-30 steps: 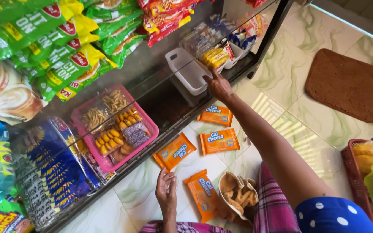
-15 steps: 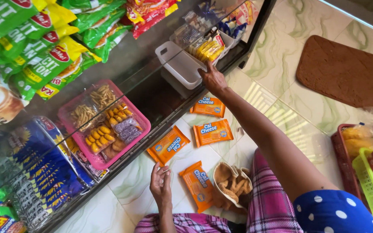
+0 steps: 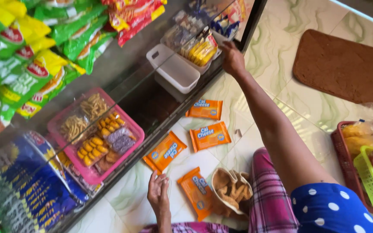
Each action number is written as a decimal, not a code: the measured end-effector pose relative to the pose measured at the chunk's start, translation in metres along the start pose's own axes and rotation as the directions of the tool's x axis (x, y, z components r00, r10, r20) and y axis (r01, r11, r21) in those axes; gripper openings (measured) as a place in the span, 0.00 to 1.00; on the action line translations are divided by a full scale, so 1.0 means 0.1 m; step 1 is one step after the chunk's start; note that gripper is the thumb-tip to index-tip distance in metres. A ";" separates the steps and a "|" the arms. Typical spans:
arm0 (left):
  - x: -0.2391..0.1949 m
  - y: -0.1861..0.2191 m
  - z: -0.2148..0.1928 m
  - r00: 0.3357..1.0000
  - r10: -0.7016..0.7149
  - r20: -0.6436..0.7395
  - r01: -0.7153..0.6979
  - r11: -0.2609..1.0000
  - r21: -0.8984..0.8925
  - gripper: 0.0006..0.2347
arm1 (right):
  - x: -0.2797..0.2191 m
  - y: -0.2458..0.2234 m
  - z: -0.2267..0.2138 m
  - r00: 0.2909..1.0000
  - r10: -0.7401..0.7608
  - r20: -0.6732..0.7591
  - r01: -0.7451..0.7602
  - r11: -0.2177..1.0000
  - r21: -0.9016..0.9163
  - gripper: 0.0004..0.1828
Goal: Organize snacks and wipe a plastic container with a cloth.
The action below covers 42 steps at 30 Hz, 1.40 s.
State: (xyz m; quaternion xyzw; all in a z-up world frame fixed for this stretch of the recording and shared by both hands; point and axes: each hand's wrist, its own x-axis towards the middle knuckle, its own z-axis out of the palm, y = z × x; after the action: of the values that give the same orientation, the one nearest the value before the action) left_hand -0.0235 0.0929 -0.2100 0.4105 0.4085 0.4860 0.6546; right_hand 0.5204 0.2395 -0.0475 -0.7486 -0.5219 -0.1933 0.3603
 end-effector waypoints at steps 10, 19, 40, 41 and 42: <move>0.03 0.13 0.02 0.978 -0.190 -0.085 0.195 0.979 0.055 0.23 | 0.03 0.24 0.05 0.955 -0.087 0.284 0.079 0.996 0.038 0.17; -0.02 0.22 0.07 0.979 -0.187 -0.085 0.196 0.975 0.106 0.23 | 0.05 0.38 -0.23 0.954 -0.251 0.161 0.242 0.967 0.072 0.14; 0.07 -0.07 -0.09 0.965 -0.257 -0.060 0.262 0.958 0.115 0.23 | 0.49 1.02 0.34 0.855 0.049 0.517 0.103 0.960 -0.261 0.44; 0.05 0.00 -0.06 0.964 -0.256 -0.068 0.263 0.959 0.108 0.22 | 0.46 1.06 0.31 0.878 0.015 0.478 0.127 0.956 -0.264 0.40; 0.05 0.05 -0.01 0.965 -0.253 -0.073 0.259 0.961 0.096 0.22 | 0.46 1.11 0.26 0.901 -0.022 0.434 0.154 0.950 -0.271 0.36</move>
State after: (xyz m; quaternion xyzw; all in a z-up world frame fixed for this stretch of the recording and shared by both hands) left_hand -0.0247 0.0987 -0.2060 0.3733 0.5024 0.3871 0.6771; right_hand 0.6379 0.2670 -0.0714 -0.7936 -0.5864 -0.1182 0.1111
